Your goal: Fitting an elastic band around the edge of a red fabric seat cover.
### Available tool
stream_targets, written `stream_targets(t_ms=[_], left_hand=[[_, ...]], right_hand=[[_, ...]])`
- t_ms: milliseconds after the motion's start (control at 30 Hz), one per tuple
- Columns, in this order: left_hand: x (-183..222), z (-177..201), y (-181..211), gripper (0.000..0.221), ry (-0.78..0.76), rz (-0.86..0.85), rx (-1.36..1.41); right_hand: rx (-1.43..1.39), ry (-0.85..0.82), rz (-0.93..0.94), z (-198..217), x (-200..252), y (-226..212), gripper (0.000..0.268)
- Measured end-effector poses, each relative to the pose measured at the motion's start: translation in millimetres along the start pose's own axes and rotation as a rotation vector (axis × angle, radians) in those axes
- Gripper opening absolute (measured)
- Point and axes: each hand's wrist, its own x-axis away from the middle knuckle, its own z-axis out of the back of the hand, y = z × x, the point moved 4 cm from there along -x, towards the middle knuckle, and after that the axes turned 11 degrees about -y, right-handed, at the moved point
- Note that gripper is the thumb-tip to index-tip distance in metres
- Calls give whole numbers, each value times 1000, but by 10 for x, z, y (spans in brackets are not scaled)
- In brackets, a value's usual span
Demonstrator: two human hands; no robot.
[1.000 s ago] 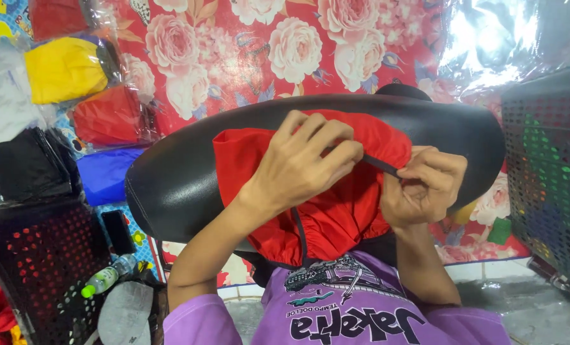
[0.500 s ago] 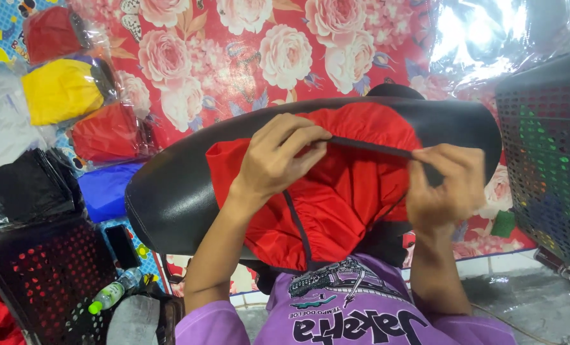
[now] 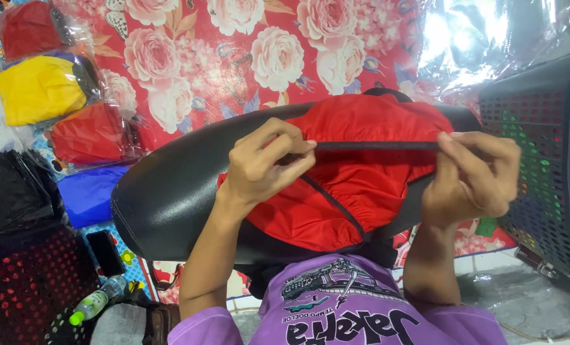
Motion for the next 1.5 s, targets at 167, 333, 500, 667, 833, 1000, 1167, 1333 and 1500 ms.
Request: stream_targets(t_ms=[167,333,500,667,833,1000,1167,1333,1500], left_hand=[[-15,-9,-14,27,13,-13,-21],[-27,-36,-22,23,6,-9,-12],[-27,-32,-19,19,6,-3,5],[2,-22,-9,17,85,-42,-38],[42,17,-14,17,63,-133,-90],[24,136,-39,12,94,-128,-132],[-24,133,-59,16,-10,15,-55],[-12,29,-169,15,-225,240,189],[-72,94,-152,22,-368,375,446]], right_hand=[[-52,-73,-30,-84,80,-14,30],[-50,-98,-87,-77,175,16,32],[-89,-132,-94,-77,255,52,43],[-61,-90,-64,-86,298,90,43],[-26,-23,-20,10,277,227,44],[6,25,-17,94,250,414,51],[-66,-151,-113,-1,276,274,31],[-152,-502,-230,-173,171,83,26],[-457,-643,-404,-237,155,65,3]])
